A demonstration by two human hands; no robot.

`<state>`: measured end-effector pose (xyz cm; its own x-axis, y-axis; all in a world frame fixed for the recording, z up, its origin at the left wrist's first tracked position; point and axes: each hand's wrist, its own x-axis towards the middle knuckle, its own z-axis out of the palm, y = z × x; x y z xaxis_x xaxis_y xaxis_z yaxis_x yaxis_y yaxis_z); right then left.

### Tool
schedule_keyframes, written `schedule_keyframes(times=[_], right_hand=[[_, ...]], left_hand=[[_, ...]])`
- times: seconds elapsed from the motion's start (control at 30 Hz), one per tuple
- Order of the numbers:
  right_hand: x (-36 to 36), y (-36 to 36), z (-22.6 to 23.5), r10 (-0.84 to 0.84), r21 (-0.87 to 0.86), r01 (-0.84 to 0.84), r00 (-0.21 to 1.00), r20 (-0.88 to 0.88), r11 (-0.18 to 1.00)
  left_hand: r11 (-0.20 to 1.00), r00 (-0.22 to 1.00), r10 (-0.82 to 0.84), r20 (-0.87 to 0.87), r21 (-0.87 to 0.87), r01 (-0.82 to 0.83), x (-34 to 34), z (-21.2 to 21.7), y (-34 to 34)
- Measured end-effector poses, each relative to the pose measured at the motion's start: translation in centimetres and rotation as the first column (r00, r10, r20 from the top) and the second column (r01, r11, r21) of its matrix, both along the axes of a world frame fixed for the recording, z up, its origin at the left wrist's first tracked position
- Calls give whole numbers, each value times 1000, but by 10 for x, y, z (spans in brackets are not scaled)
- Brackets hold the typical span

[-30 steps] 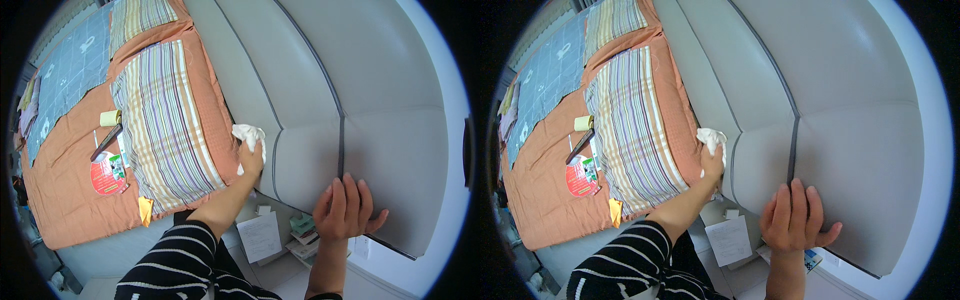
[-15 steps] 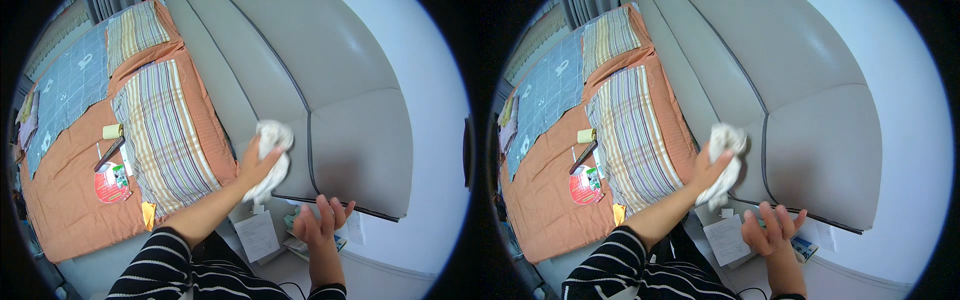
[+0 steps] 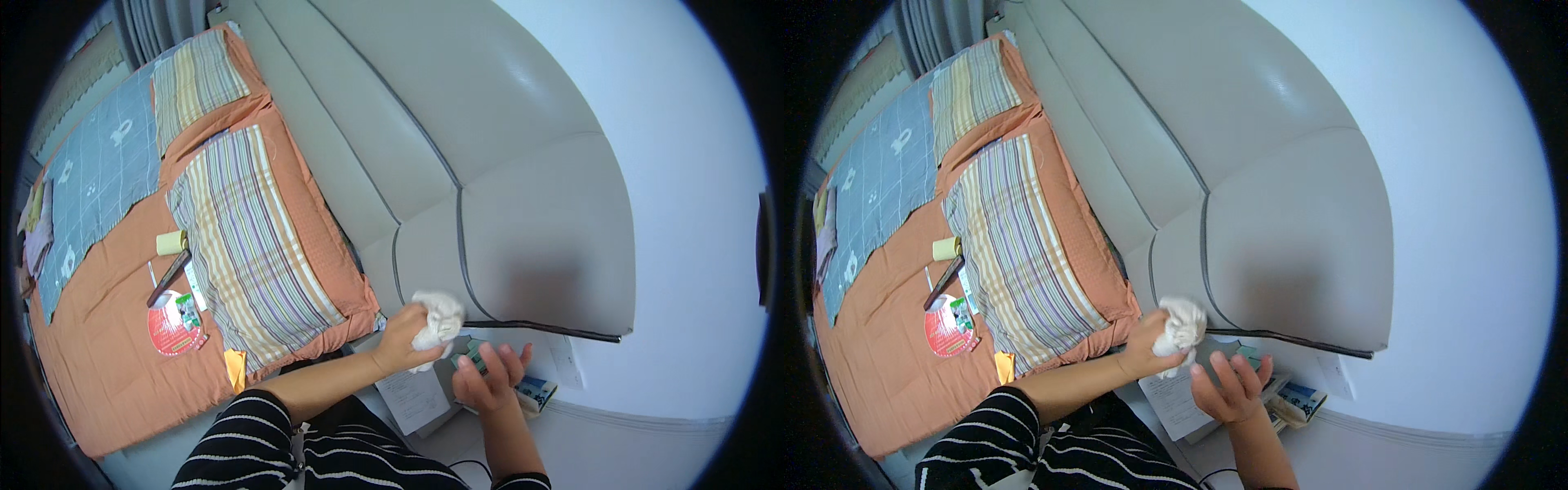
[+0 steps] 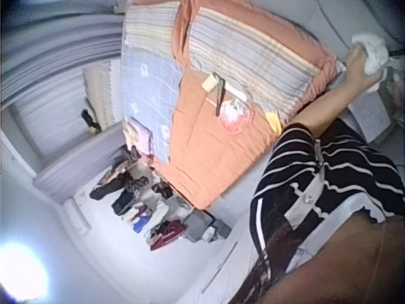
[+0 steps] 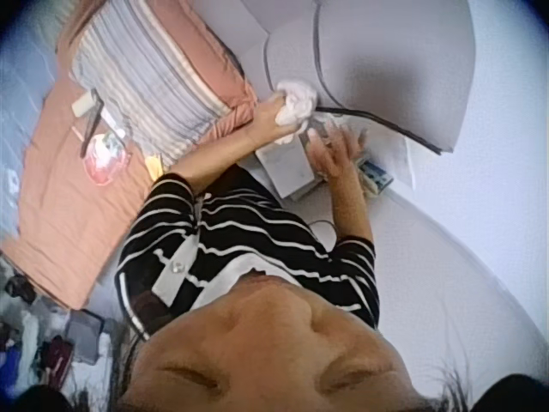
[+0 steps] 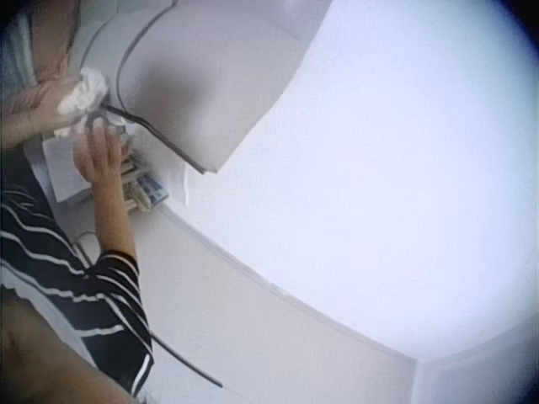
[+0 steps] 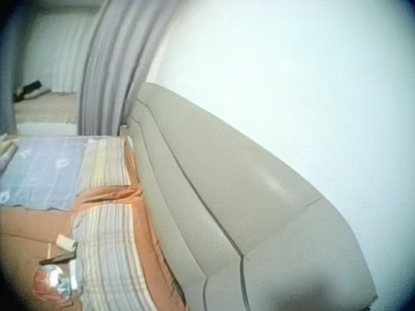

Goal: The person washes a sponge and a toothbrush in a bathroom sink, then moves to a bedroom to wipe the headboard of a bed with a cloth.

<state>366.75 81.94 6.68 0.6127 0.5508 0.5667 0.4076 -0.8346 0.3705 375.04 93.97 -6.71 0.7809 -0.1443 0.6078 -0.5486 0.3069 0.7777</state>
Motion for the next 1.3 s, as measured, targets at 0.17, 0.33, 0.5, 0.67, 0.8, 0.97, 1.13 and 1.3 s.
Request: schedule_keyframes(times=[0.17, 0.33, 0.5, 0.67, 0.8, 0.97, 1.13, 1.3], right_hand=[[-11, -8, 19, -58, -7, 59, 992, 110, 998], [-18, -11, 24, -43, 10, 42, 990, 132, 999], [-30, -20, 6, -54, -7, 55, 997, 50, 998], [-40, -15, 14, -18, 25, 14, 987, 158, 1000], [-26, -12, 41, -73, 128, 37, 952, 296, 991], [-29, -8, 29, -95, 188, 39, 948, 303, 981], [-37, -16, -7, -63, 65, 57, 992, 108, 996], [-31, 13, -36, -37, 209, 97, 961, -274, 973]], left_hand=[[984, 899, 177, 401, -99, -149, 62, 111, -33], [949, 760, 272, 591, -35, -313, 58, 58, -48], [878, 963, -94, 253, 477, -40, 35, -30, -13], [890, 920, -392, 8, 257, 377, 41, 92, -4], [994, 891, -105, 442, 72, 82, 60, 181, -55], [958, 608, 159, 778, 27, -286, 45, 138, -39], [875, 863, -222, 453, 483, -29, 23, -30, -16], [789, 662, -550, -509, -56, 612, -3, 9, 4]])
